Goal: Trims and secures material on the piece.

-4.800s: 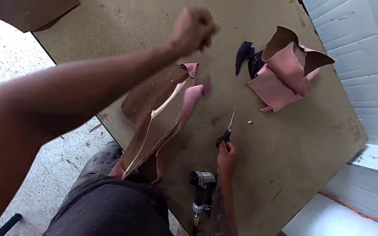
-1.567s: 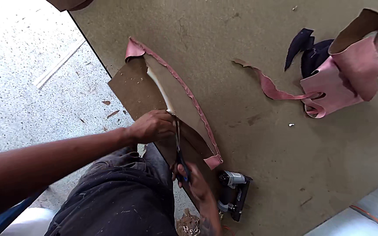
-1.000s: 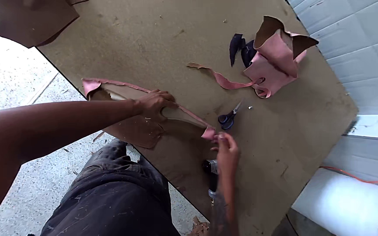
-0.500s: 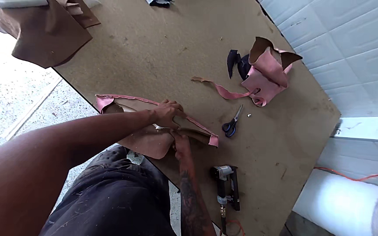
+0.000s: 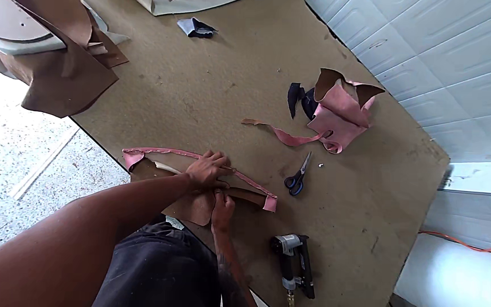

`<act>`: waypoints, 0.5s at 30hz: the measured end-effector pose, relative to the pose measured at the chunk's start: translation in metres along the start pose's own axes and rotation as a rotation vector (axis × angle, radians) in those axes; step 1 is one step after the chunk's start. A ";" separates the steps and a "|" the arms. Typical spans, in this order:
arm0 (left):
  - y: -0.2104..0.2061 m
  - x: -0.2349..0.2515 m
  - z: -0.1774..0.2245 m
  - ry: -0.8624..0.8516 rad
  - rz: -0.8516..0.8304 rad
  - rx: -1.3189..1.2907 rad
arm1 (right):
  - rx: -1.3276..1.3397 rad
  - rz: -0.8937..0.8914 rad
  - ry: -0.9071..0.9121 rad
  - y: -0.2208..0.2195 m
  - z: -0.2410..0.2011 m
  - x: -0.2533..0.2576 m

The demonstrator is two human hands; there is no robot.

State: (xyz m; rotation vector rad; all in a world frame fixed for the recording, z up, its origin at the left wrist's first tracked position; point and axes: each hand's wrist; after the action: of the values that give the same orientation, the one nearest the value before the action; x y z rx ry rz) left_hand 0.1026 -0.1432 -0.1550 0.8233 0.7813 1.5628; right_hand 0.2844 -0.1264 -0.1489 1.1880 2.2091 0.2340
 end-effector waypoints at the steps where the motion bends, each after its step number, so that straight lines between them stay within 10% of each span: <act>1: 0.000 0.000 -0.001 -0.002 0.005 -0.001 | 0.006 0.012 0.010 -0.001 -0.004 0.002; 15: 0.019 -0.009 -0.011 -0.016 -0.068 -0.189 | -0.235 -0.574 -0.316 0.048 -0.070 0.060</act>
State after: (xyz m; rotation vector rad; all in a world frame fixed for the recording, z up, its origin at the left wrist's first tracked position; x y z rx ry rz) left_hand 0.0840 -0.1548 -0.1456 0.6640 0.6325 1.5413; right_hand 0.2518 -0.0414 -0.0986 0.4012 2.0696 0.0571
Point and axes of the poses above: each hand's wrist, its own x-axis towards the middle knuckle, its own y-axis out of the back of the hand, z = x × y, and after that the axes turned 7 degrees about -x, right-handed
